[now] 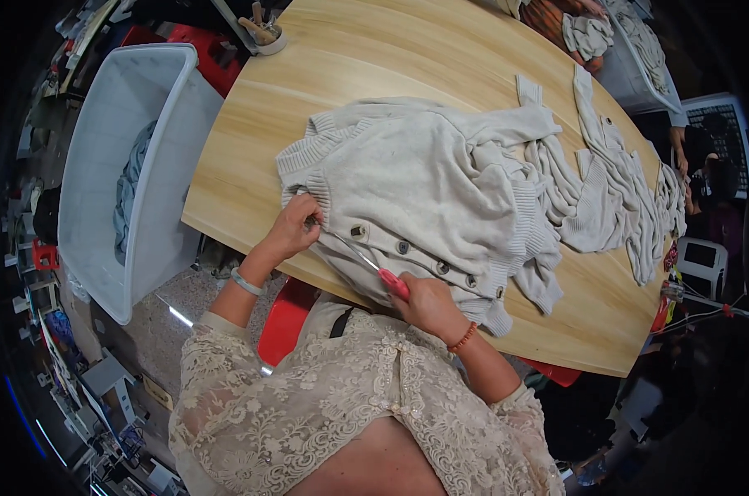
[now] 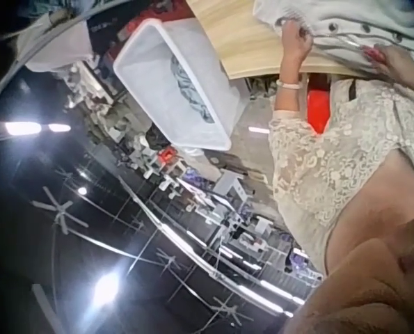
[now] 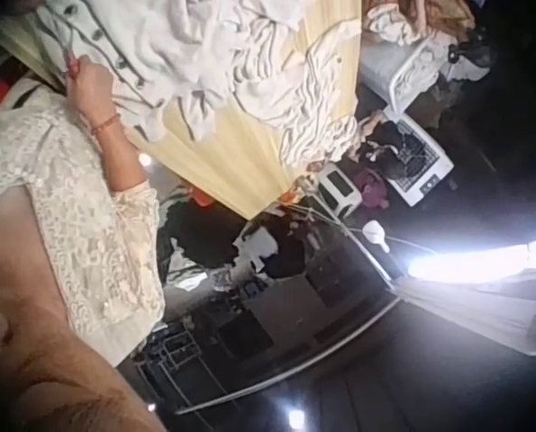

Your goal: Trimming loose threads and excess material from white knitted sweaters using a pair of scissors.

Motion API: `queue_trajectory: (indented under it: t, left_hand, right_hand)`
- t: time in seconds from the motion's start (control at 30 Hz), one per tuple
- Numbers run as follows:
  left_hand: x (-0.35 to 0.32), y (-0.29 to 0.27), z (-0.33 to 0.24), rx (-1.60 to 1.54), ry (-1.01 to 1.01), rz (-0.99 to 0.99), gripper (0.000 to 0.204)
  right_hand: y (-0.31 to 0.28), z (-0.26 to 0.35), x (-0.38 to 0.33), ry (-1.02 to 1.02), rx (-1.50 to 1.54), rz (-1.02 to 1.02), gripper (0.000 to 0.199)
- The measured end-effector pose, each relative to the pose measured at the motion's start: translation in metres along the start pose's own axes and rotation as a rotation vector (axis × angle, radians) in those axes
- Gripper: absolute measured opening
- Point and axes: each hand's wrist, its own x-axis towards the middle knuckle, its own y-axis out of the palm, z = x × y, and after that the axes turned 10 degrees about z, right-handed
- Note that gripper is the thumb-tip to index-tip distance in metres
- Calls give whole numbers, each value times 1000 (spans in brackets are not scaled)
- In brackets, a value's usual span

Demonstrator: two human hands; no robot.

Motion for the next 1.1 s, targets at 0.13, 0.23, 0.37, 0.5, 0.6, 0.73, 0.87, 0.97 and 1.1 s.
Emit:
queue_trajectory:
  t: [0.13,0.23,0.37,0.5,0.6,0.73,0.87,0.97,1.1]
  left_hand:
    - [-3,-4,-15,342,90,-47,25]
    - [-1,11,-46,339,115,-187,34]
    - [15,50,-68,100,135,-147,40]
    - [25,58,-49,-122,-137,20,25]
    - [25,54,-45,-137,-131,127,21]
    - [29,54,-76,287,172,-129,20]
    - [47,88,-104,68,193,-50,31]
    - [58,103,-99,68,72,86,34]
    - [57,102,-90,-26,43,221,22]
  right_hand:
    - [-4,10,7,22,35,34,20]
    - [-14,3,-16,33,56,-54,21]
    - [-20,-8,-45,122,5,-126,24]
    - [-17,-16,-58,263,-68,-56,28]
    - [-11,-10,-53,162,-12,-35,28]
    - [-4,-13,-63,152,117,-89,28]
    - [-2,-35,-93,187,178,-217,31]
    - [-6,-45,-109,378,19,-71,33]
    - [-1,-45,-112,249,40,-66,33]
